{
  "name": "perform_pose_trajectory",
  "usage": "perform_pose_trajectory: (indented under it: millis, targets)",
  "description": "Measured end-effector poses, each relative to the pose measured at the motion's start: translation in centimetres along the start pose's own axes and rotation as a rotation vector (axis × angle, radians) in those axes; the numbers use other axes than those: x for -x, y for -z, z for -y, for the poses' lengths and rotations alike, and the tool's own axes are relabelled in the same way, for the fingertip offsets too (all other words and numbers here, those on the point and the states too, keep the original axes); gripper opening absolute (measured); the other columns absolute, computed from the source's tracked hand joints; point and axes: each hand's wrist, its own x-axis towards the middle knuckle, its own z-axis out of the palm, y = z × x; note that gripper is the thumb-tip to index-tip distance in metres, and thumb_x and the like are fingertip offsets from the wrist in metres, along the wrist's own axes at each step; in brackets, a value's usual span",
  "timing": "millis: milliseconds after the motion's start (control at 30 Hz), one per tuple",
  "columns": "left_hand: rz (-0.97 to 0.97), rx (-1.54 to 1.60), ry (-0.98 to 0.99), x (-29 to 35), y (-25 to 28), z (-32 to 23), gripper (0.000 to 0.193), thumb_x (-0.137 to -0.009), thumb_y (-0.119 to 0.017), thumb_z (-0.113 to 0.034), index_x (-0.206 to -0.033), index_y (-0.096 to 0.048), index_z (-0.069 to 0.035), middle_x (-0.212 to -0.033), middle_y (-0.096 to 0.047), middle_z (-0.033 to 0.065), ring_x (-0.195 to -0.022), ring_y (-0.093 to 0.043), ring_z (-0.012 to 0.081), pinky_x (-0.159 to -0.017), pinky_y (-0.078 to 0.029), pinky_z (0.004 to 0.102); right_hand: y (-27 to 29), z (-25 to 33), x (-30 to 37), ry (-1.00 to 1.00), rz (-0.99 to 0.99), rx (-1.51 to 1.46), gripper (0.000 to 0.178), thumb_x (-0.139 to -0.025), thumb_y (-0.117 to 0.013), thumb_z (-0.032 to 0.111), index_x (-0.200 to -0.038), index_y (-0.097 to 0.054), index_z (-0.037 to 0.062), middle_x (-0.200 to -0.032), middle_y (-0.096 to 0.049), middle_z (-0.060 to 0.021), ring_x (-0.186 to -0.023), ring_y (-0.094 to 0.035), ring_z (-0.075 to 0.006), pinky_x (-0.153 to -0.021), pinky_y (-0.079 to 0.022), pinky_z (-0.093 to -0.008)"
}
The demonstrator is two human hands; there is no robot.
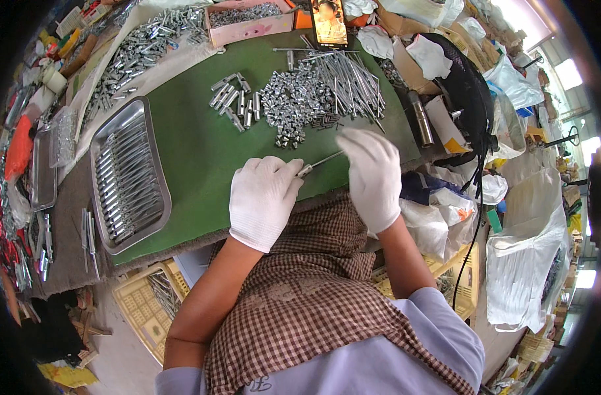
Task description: Assembling small metal components by inserting rods into housings and adding fasteners.
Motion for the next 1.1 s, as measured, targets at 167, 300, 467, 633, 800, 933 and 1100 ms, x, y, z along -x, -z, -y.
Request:
perform_pose_trajectory:
  millis: [167, 300, 467, 633, 800, 933, 1100]
  targets:
    - [0.022, 0.034, -0.003, -0.2, -0.3, 0.0, 0.020, -0.077, -0.078, -0.017, -0.097, -0.076, -0.013, -0.087, -0.063, 0.0035, -0.085, -0.061, 0.0280, -0.076, -0.049, 0.0425, -2.6, -2.5, 0.3, -0.122, -0.148, -0.094, 0.035, -0.080, -0.059, -0.002, -0.111, -0.073, 0.0079, -0.118, -0.070, -0.0085, -0.112, -0.063, -0.0319, -0.099, -0.047, -0.0438]
    - [0.003, -0.024, -0.013, -0.8, -0.3, -0.9, 0.018, -0.076, -0.079, -0.018, -0.093, -0.076, -0.014, -0.088, -0.063, 0.0026, -0.086, -0.062, 0.0272, -0.077, -0.049, 0.0423, -2.9, -2.6, 0.3, -0.183, -0.180, -0.143, 0.032, -0.080, -0.060, -0.004, -0.106, -0.074, 0.0080, -0.112, -0.072, -0.0105, -0.108, -0.065, -0.0331, -0.098, -0.048, -0.0448]
    - [0.017, -0.049, -0.013, -0.9, -0.5, -1.1, 0.015, -0.077, -0.078, -0.017, -0.091, -0.075, -0.014, -0.089, -0.063, 0.0024, -0.088, -0.062, 0.0278, -0.077, -0.049, 0.0429, -0.2, -7.2, 0.3, -0.258, -0.215, 0.130, 0.036, -0.081, -0.071, 0.010, -0.117, -0.071, 0.0115, -0.123, -0.068, -0.0136, -0.117, -0.061, -0.0358, -0.102, -0.045, -0.0457]
    - [0.025, -0.086, 0.044, -0.2, -0.9, -1.3, 0.012, -0.079, -0.078, -0.016, -0.089, -0.072, -0.014, -0.087, -0.063, 0.0031, -0.085, -0.062, 0.0291, -0.075, -0.048, 0.0438, 2.2, -15.0, 0.4, -0.583, 0.134, 0.521, 0.053, -0.094, -0.064, 0.031, -0.141, -0.057, 0.0088, -0.123, -0.064, -0.0239, -0.113, -0.061, -0.0419, -0.097, -0.048, -0.0491]
    - [-0.010, -0.020, 0.016, 0.5, -1.0, -1.1, 0.012, -0.080, -0.077, -0.016, -0.091, -0.074, -0.013, -0.085, -0.063, 0.0034, -0.081, -0.062, 0.0288, -0.073, -0.047, 0.0432, 2.1, -11.4, 0.6, -0.613, -0.058, -0.015, 0.055, -0.096, -0.063, 0.021, -0.147, -0.050, 0.0036, -0.126, -0.064, -0.0246, -0.115, -0.064, -0.0376, -0.101, -0.048, -0.0446]
    - [-0.056, 0.009, -0.012, 0.5, -1.2, -1.3, 0.013, -0.080, -0.077, -0.014, -0.093, -0.075, -0.012, -0.084, -0.062, 0.0037, -0.079, -0.061, 0.0276, -0.073, -0.046, 0.0428, 3.3, -1.7, 3.1, -0.278, 0.059, -0.220, 0.074, -0.080, -0.080, 0.008, -0.148, -0.050, 0.0030, -0.136, -0.063, -0.0231, -0.112, -0.069, -0.0310, -0.093, -0.056, -0.0367]
    - [-0.037, 0.026, -0.017, 0.9, -0.8, -0.8, 0.014, -0.080, -0.077, -0.015, -0.093, -0.075, -0.011, -0.084, -0.061, 0.0044, -0.079, -0.061, 0.0277, -0.073, -0.046, 0.0426, 2.9, 3.0, 5.1, -0.253, 0.337, -0.087, 0.078, -0.076, -0.083, 0.014, -0.148, -0.051, 0.0109, -0.099, -0.073, -0.0162, -0.073, -0.071, -0.0308, -0.067, -0.058, -0.0365]
